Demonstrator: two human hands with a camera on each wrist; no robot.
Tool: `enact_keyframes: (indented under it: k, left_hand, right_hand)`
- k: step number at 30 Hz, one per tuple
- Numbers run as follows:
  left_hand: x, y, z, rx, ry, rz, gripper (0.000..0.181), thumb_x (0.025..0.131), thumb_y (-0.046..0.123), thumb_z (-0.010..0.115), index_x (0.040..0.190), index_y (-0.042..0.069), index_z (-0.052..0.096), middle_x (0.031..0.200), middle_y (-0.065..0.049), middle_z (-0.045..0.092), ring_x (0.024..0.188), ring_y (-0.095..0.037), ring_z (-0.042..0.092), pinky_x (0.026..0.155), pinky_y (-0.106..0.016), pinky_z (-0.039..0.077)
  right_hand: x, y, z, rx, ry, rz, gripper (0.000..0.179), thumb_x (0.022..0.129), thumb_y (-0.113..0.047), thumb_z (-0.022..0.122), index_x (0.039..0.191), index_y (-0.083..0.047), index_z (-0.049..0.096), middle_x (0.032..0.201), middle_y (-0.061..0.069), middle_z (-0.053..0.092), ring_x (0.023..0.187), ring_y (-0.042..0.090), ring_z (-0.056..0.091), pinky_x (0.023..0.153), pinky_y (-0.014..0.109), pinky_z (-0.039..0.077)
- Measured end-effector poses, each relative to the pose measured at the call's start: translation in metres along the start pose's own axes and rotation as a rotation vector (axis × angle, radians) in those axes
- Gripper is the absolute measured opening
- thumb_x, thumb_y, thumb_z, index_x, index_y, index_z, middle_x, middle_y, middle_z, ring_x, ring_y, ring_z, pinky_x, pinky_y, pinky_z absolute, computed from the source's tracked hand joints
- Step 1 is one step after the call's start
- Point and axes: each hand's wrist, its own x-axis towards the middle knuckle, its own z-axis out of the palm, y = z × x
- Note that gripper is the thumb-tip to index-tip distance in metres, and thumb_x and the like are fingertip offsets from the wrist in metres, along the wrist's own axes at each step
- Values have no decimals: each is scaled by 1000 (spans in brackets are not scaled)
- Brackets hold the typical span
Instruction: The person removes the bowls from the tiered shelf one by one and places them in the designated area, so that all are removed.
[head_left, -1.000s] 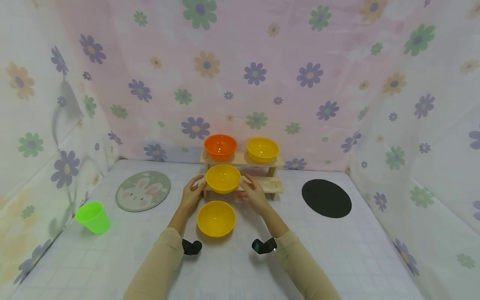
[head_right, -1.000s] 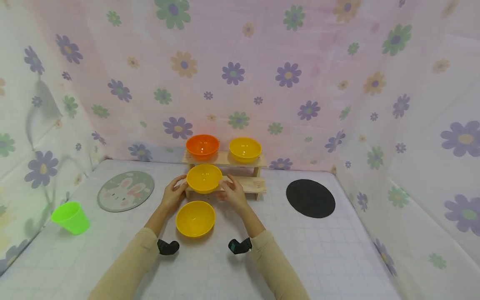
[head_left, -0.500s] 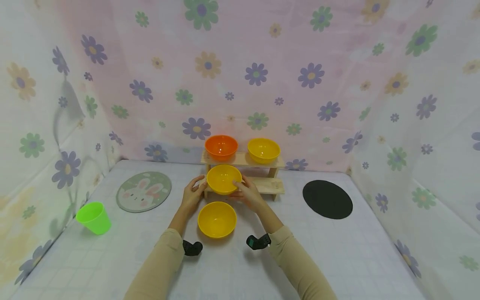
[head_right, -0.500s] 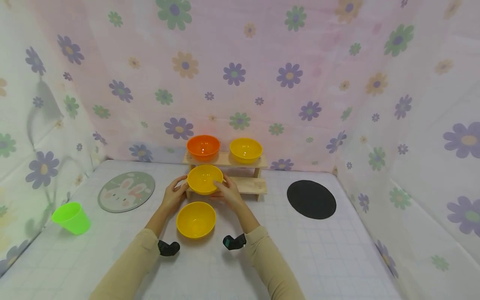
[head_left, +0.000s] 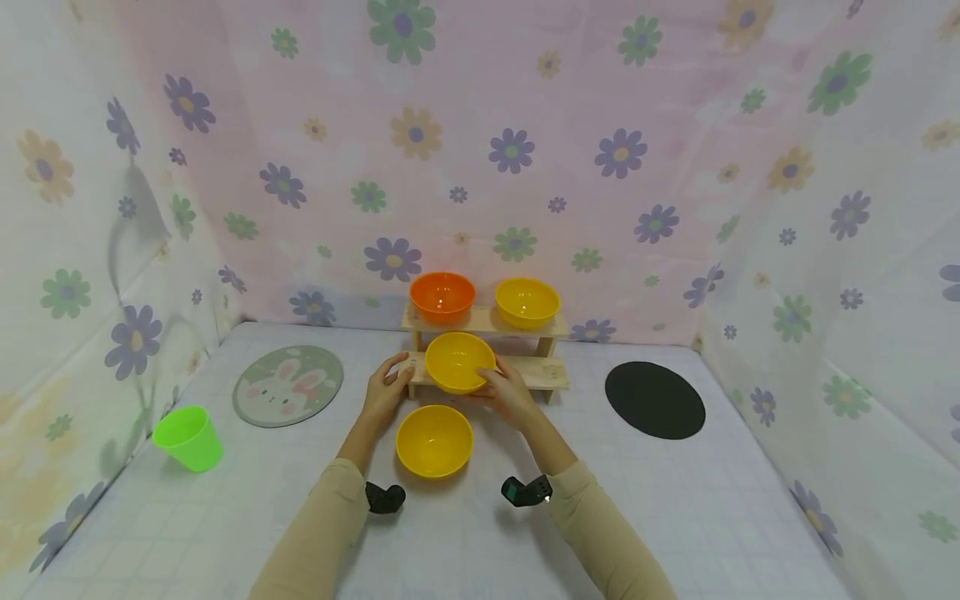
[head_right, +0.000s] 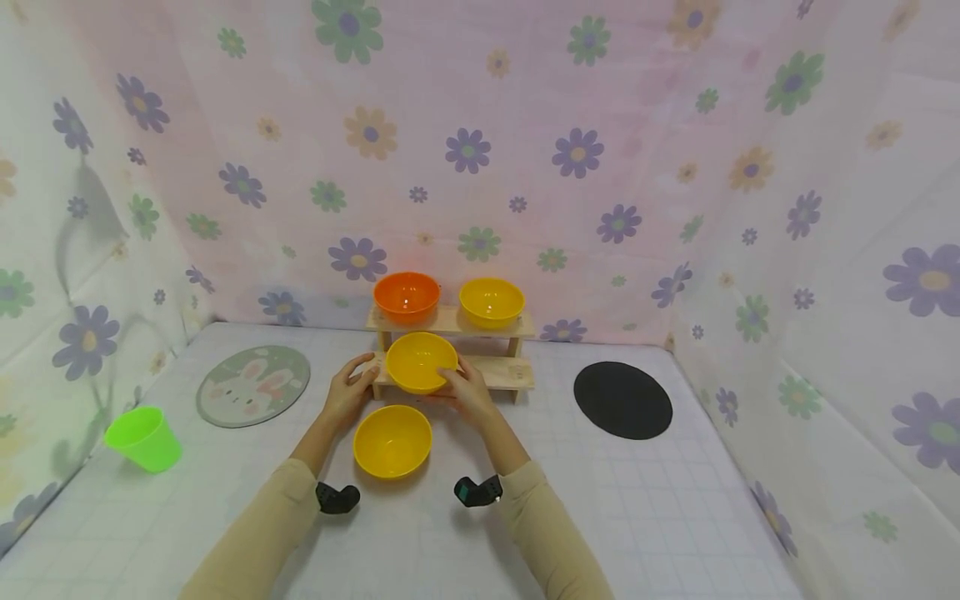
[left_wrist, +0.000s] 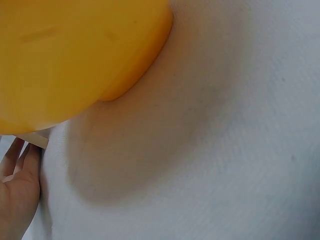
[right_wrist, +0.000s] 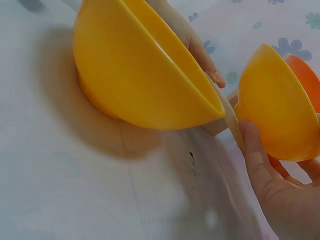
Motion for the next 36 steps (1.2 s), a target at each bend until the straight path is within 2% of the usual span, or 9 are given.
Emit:
enact_keyframes:
  k: [8,17,26,29,34,36]
  left_hand:
    - [-2,1,1,3,22,4,44,93,17,59,135,9,49,132,-22,51,115,-27,52,80,-20,48]
    - [-4,2,0,20,5,14,44,94,17,57,136,8,47,138,-23,46,123,-32,48,96,-38,46]
    - [-2,0,1,0,3,0,45,94,18,57,137,8,46,135,-24,47,118,-29,50,87,-26,47]
    - [-7,8,2,-24,-6,-21,45,95,15,56,138,6,45,134,-27,47,116,-28,50,90,-29,46]
    - [-18,26,4,-31,-25,-37,45,95,10,54,138,2,43,134,-29,46,117,-30,49,95,-36,44]
    - [-19,27,4,-36,-29,-36,45,95,10,54,138,3,43,135,-29,46,119,-31,48,97,-38,43]
  right_hand:
    - [-17,0,-11,-5,32,7,57,96,-7,45,149,-8,24,144,23,34,84,22,65,88,50,48]
    - [-38,1,-28,-5,20,-11,58,96,-7,46,149,-6,22,145,24,31,90,24,63,88,49,49]
    - [-53,1,-44,11,29,21,57,97,-6,45,149,-7,22,146,21,29,91,22,62,81,36,54]
    - [-58,0,-48,6,15,32,57,97,-7,45,149,-8,21,147,21,28,93,21,61,83,36,53]
    - [-66,0,-54,20,6,46,60,97,-6,45,150,-8,18,147,24,25,88,21,63,83,36,53]
    - [-70,1,-55,16,15,58,61,96,-5,45,150,-7,17,146,26,25,85,20,64,82,35,54]
